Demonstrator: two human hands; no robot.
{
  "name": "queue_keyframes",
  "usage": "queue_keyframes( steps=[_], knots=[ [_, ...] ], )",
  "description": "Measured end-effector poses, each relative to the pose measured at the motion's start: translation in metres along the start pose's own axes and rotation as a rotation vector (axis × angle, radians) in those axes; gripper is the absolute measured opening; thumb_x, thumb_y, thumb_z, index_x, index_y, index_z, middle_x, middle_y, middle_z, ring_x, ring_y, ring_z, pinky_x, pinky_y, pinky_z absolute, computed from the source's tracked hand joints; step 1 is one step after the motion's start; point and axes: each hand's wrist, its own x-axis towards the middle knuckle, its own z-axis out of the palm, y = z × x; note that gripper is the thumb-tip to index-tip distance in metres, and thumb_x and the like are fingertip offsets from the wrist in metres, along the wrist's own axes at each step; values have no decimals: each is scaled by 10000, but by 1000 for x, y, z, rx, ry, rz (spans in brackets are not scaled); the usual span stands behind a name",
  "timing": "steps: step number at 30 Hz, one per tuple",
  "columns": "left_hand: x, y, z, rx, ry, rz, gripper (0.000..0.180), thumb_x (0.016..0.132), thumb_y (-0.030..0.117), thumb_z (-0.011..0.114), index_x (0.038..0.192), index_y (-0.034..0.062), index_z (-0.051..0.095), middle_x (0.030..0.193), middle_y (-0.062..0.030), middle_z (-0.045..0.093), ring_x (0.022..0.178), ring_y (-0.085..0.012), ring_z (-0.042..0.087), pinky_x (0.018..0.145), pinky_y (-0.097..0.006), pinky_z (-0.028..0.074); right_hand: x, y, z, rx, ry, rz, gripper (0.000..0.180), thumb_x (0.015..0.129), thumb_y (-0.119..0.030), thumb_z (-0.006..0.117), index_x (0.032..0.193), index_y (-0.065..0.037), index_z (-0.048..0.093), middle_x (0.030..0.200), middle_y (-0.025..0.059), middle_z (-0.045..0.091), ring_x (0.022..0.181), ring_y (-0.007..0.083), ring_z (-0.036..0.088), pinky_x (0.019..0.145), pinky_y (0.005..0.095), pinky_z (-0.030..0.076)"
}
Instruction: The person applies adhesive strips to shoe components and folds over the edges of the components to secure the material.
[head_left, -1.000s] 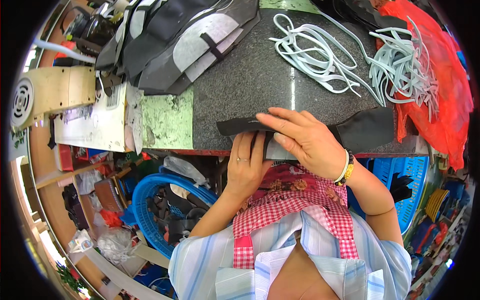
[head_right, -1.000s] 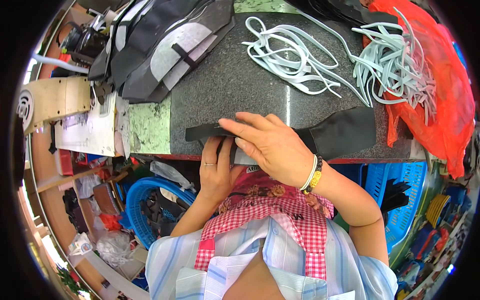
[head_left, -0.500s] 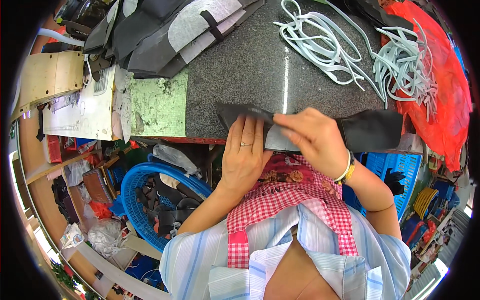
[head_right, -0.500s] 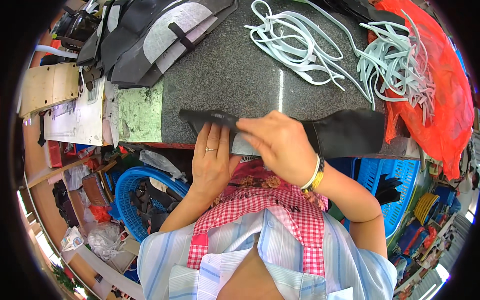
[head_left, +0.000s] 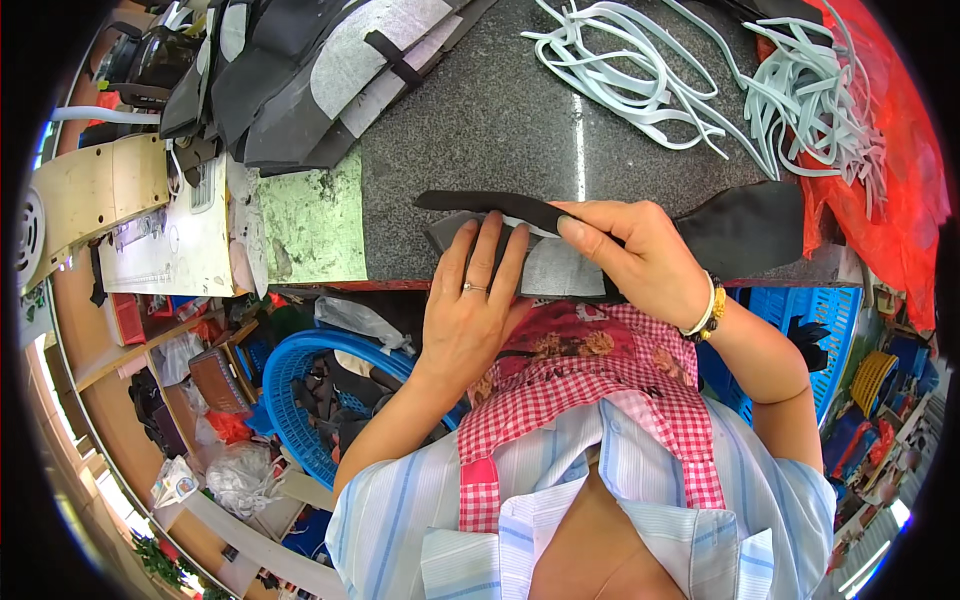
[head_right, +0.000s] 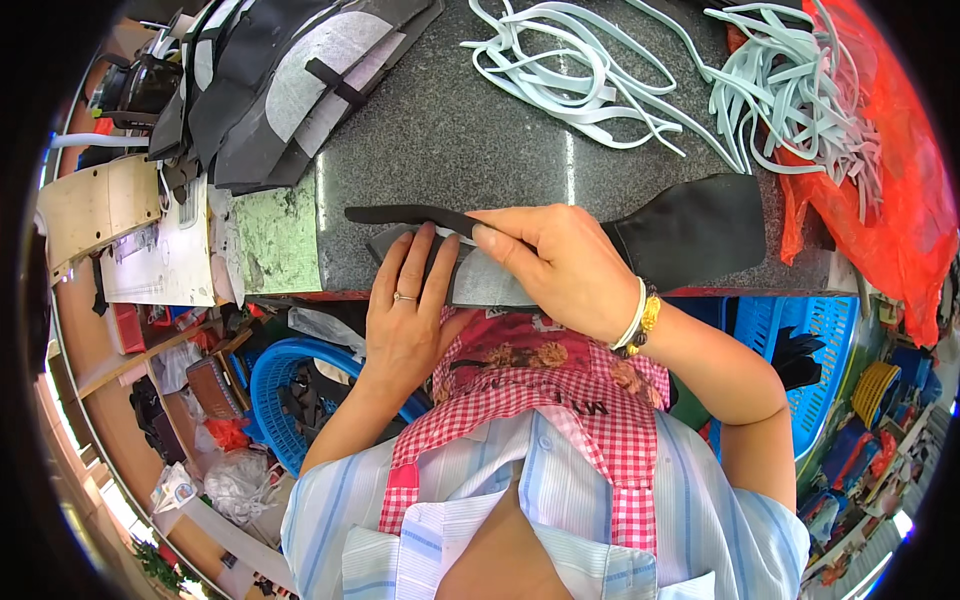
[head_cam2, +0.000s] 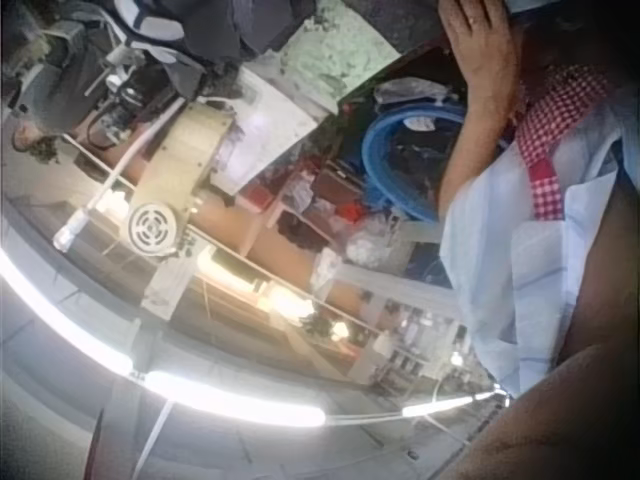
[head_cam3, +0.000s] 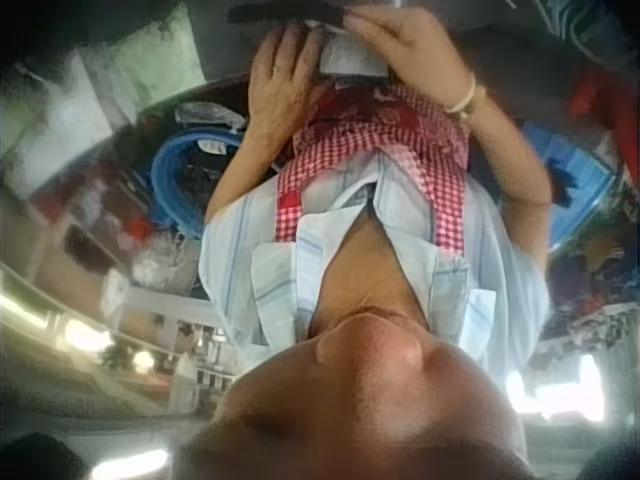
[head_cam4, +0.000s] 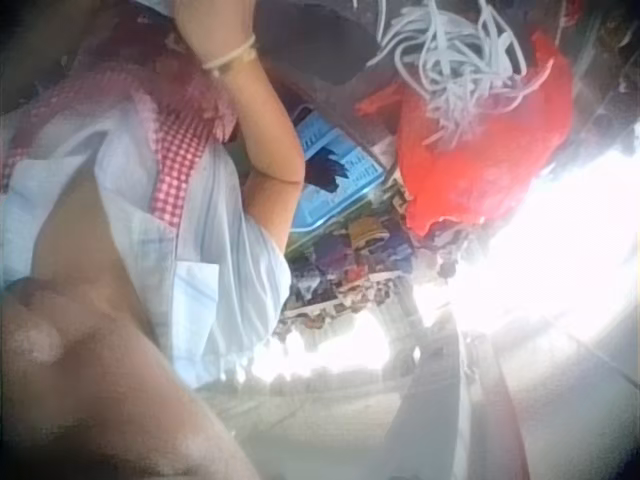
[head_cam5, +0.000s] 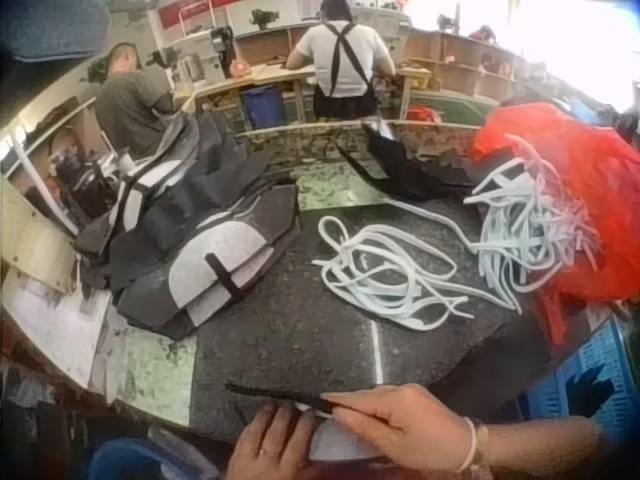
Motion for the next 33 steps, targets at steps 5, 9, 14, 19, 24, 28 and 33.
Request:
queue_keyframes(
  steps=[5,9,14,19,24,28,33],
  knots=[
    [0,5,1,57,-10,-44,809,645,234,831,1369,53,521,1436,-183,452,1290,-400,445,1050,-463,415,-2,0,2,-163,-7,-157,275,907,-156,630,1122,2,696,831,200,678,679,250,605,652,351,502],
    [9,-4,-21,-146,-104,-65,612,704,173,827,1249,26,590,1200,-168,619,1158,-337,580,971,-411,483,-17,18,23,-523,60,-533,367,756,-108,665,1104,10,668,1189,130,678,875,229,604,780,355,507],
    [55,-40,-66,-1318,-255,-836,190,892,152,733,972,-3,658,852,-42,701,764,-69,647,666,-238,533,-23,14,26,-715,-22,-575,431,738,-97,684,1153,16,650,1288,135,623,925,235,592,839,351,489],
    [50,-58,-38,-1105,-177,-722,103,905,74,696,834,28,638,784,-18,685,684,-35,595,604,-187,467,-27,11,31,-799,-31,-568,457,735,-146,722,1156,11,640,1330,128,580,966,244,578,877,377,467],
    [41,-50,-29,-995,47,-583,127,854,56,730,804,-5,630,792,-46,678,705,-47,593,585,-218,461,-28,7,28,-804,-104,-516,581,708,-226,774,1215,2,607,1390,134,527,1018,247,562,918,403,446],
    [48,-44,-33,-222,173,-261,121,749,22,744,783,16,629,922,-96,590,842,-247,590,706,-368,476,-23,2,22,-748,-162,-523,599,717,-239,717,1245,15,593,1408,154,503,1027,256,515,849,393,443],
    [48,-42,-26,-16,294,-7,257,801,19,712,1035,23,606,982,-126,630,880,-335,598,811,-414,480,-10,-20,36,-986,-242,-403,712,668,-204,760,1321,-19,548,1480,77,433,1056,262,498,783,384,467]
  ],
)
